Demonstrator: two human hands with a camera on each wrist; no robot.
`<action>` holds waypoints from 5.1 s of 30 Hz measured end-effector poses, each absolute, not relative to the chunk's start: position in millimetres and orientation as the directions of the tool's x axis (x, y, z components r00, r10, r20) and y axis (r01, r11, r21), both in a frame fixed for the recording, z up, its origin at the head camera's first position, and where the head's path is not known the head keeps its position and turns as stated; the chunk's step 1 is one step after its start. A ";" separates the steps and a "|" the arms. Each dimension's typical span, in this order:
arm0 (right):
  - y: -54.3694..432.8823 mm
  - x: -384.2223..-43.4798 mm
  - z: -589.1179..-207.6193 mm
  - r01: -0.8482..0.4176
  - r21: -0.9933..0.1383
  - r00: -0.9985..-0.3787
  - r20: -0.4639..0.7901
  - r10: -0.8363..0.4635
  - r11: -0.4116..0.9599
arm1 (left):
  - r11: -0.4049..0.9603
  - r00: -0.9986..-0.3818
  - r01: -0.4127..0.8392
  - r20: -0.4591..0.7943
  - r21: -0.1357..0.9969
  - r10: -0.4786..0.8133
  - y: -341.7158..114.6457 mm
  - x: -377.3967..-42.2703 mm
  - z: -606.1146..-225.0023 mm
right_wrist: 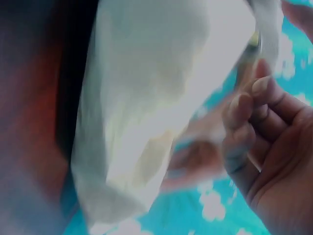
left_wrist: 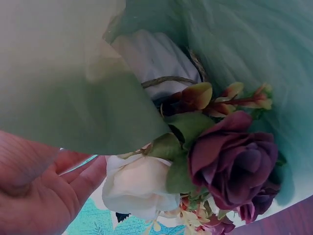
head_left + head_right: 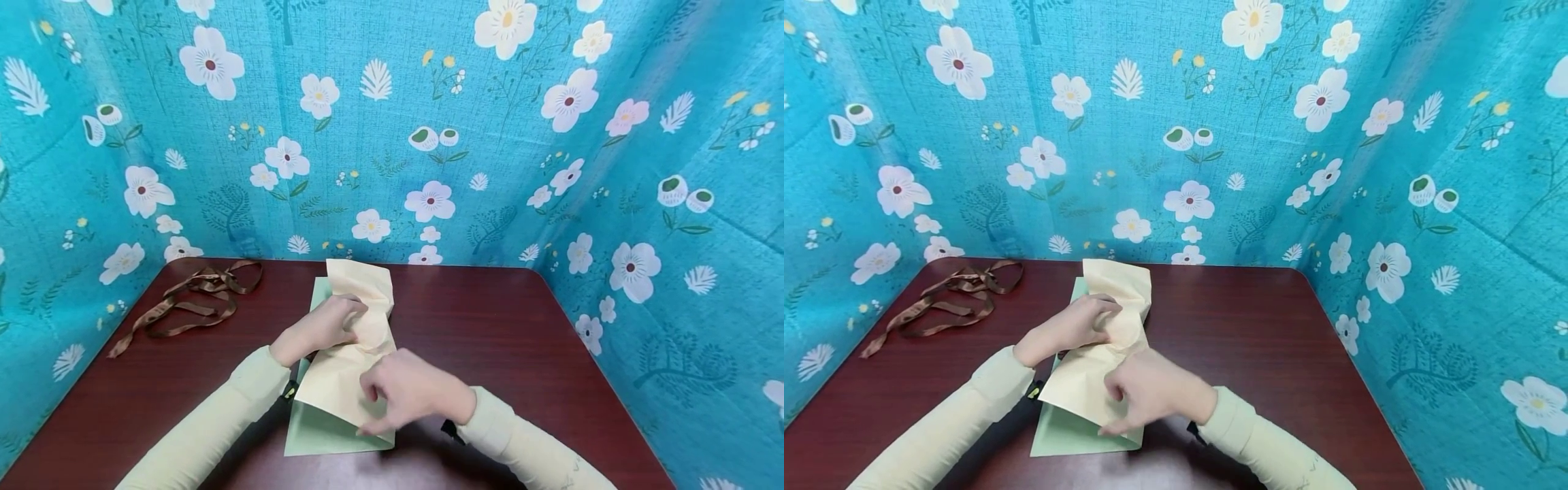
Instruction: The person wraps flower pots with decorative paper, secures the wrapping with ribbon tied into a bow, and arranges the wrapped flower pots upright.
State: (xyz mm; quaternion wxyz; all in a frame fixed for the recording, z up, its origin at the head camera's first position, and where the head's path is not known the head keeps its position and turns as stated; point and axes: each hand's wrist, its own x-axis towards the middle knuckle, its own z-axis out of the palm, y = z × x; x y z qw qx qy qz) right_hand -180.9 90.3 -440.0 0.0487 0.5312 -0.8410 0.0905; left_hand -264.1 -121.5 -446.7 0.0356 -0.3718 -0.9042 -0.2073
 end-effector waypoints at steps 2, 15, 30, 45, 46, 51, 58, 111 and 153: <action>84.6 -169.5 -443.1 -0.915 0.003 -0.400 0.147 -0.905 0.404 | 0.644 -0.728 0.679 0.208 0.353 0.653 -121.3 -264.1 -446.1; 71.5 -155.7 -461.2 -0.881 0.213 -0.400 0.143 -0.905 0.423 | 0.669 -0.758 0.641 0.177 0.375 0.627 -121.0 -260.6 -443.7; 77.2 -152.7 -472.2 -0.915 -0.030 -0.395 -0.130 -0.909 0.402 | 0.670 -0.755 0.639 0.146 0.378 0.639 -119.1 -262.3 -440.8; 104.6 -240.4 -438.4 -0.748 -0.419 -0.643 0.261 -0.720 0.515 | 0.611 -0.730 0.663 0.192 0.433 0.656 -123.5 -263.1 -446.2; 105.0 -245.8 -438.6 -0.734 -0.415 -0.662 0.260 -0.703 0.537 | 0.609 -0.732 0.659 0.190 0.441 0.654 -123.8 -263.3 -446.4; 100.5 -265.5 -447.9 -0.693 -0.422 -0.701 0.206 -0.683 0.584 | 0.578 -0.717 0.669 0.201 0.468 0.667 -125.3 -265.4 -447.3; 90.1 -279.4 -453.0 -0.649 -0.421 -0.741 0.158 -0.653 0.634 | 0.597 -0.722 0.664 0.179 0.450 0.668 -125.6 -266.8 -449.1; 96.9 -272.7 -446.8 -0.688 -0.112 -0.722 0.209 -0.660 0.717 | 0.714 -0.795 0.606 0.299 0.351 0.527 -114.7 -227.3 -464.4; 96.1 -281.1 -448.0 -0.689 -0.281 -0.705 0.047 -0.708 0.668 | 0.739 -0.783 0.602 0.404 0.302 0.473 -123.4 -222.1 -480.2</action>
